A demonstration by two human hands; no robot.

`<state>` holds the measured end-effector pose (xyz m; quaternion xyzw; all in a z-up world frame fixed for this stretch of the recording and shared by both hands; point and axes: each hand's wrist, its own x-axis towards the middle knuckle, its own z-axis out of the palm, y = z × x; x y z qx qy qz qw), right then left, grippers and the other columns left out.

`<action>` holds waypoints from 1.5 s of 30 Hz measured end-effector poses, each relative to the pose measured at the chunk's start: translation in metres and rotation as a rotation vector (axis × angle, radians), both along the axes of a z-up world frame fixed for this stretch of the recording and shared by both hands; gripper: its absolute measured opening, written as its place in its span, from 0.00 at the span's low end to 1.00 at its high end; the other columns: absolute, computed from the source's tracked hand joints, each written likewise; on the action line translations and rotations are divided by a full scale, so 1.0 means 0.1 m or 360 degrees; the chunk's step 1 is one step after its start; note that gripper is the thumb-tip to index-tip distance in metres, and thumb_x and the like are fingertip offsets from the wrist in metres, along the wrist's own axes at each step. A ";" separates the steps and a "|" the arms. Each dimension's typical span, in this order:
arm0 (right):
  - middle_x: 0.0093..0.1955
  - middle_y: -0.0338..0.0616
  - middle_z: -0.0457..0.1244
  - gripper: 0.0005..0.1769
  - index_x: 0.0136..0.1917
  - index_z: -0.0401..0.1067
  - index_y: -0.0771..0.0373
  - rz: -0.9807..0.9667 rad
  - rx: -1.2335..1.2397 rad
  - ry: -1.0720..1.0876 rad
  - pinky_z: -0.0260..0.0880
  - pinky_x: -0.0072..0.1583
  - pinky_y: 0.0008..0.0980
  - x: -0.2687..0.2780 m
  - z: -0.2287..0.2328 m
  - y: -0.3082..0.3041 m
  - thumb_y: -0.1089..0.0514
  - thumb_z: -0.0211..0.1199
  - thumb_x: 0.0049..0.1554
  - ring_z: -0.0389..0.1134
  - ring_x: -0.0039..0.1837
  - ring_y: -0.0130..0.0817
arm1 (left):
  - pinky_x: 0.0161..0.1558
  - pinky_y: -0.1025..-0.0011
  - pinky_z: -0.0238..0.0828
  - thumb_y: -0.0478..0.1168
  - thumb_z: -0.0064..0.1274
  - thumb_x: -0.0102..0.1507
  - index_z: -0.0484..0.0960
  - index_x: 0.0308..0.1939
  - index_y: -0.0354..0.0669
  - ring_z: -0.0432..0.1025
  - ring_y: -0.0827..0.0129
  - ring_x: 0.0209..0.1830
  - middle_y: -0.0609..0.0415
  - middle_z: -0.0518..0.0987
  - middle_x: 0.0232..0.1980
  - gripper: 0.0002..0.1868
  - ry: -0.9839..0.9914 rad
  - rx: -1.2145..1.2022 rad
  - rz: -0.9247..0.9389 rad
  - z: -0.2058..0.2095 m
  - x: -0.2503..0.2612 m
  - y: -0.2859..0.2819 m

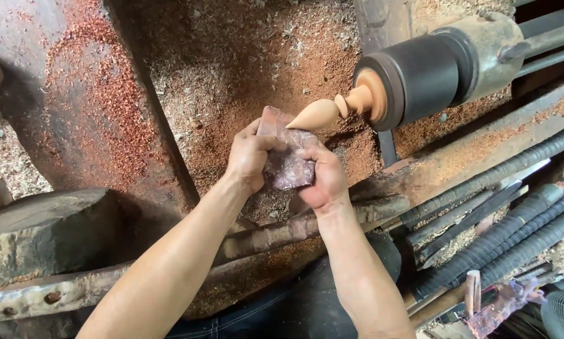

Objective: Shaping a decorative wooden piece on a lathe using a turning tool followed by manual sanding.

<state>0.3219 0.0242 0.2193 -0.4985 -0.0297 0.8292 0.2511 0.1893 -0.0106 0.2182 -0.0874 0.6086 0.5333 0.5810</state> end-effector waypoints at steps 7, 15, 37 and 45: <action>0.50 0.49 0.67 0.26 0.59 0.71 0.62 -0.0176 -0.0039 0.0013 0.73 0.51 0.43 -0.05 0.08 0.03 0.71 0.56 0.46 0.70 0.49 0.45 | 0.31 0.66 0.71 0.25 0.57 0.47 0.83 0.50 0.33 0.75 0.57 0.31 0.44 0.79 0.35 0.25 -0.0142 0.0104 -0.0039 -0.14 0.11 -0.04; 0.50 0.53 0.66 0.23 0.55 0.68 0.63 -0.0335 0.0078 -0.0064 0.74 0.52 0.44 0.11 -0.14 0.03 0.73 0.55 0.45 0.70 0.47 0.44 | 0.41 0.64 0.75 0.23 0.54 0.55 0.78 0.60 0.30 0.73 0.58 0.40 0.44 0.77 0.42 0.27 -0.0264 0.0269 -0.0178 -0.11 0.24 -0.01; 0.48 0.53 0.65 0.24 0.56 0.70 0.66 -0.0337 0.0132 -0.0272 0.74 0.49 0.38 0.01 0.38 0.09 0.73 0.56 0.45 0.71 0.44 0.43 | 0.48 0.54 0.73 0.24 0.47 0.60 0.73 0.60 0.34 0.73 0.51 0.48 0.41 0.77 0.47 0.23 -0.0347 0.0060 0.0009 0.59 0.45 0.17; 0.39 0.55 0.66 0.12 0.49 0.74 0.69 -0.0091 0.0028 -0.0149 0.73 0.46 0.39 0.31 0.14 0.37 0.71 0.57 0.50 0.71 0.39 0.45 | 0.61 0.51 0.66 0.26 0.49 0.53 0.74 0.54 0.32 0.72 0.54 0.60 0.44 0.74 0.48 0.24 0.0188 0.0080 0.0126 0.56 0.86 0.24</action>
